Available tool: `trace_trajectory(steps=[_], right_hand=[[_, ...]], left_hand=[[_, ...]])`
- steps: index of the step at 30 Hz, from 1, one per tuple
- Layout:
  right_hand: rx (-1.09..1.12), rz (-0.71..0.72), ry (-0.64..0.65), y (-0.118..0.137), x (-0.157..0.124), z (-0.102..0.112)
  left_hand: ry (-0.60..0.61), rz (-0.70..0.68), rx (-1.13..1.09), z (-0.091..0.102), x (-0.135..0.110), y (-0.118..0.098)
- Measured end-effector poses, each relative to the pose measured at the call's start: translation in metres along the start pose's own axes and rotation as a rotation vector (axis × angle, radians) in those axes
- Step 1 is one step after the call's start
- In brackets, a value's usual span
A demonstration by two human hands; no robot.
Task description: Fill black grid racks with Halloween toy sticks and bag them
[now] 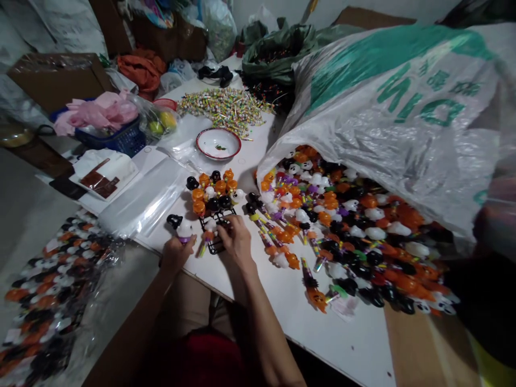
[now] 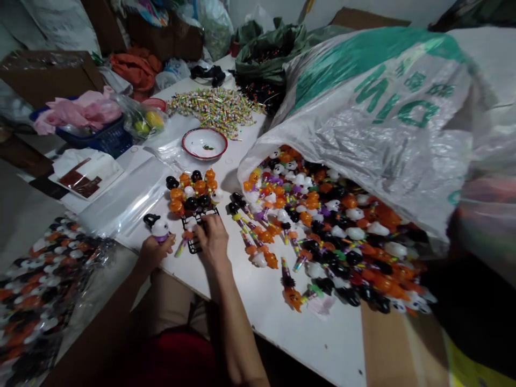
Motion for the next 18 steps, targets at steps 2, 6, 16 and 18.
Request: trace_trajectory(steps=[2,6,16,18], right_hand=[[-0.091,0.154,0.148,0.029,0.004,-0.015],[-0.302,0.346,0.293,0.051,-0.015,-0.03],[-0.399,0.042,0.158,-0.007,-0.067,0.012],[-0.414,-0.131,0.176,-0.02,-0.075,0.012]], left_hand=[[0.059,0.044,0.005,-0.001,-0.002,-0.001],[0.086,0.111,0.006,-0.003,-0.003,0.001],[0.042,0.143,-0.101,0.007,-0.001,-0.001],[0.019,0.1,-0.14,0.005,-0.011,-0.006]])
Point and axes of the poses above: each hand's wrist, its own x-axis towards the middle knuckle, its own z-axis out of the back of the hand, y = z × x, the point moved 8 cm from there along x, towards the middle knuckle, and after that the axes turned 13 degrees about -x, right-handed, at the moved point
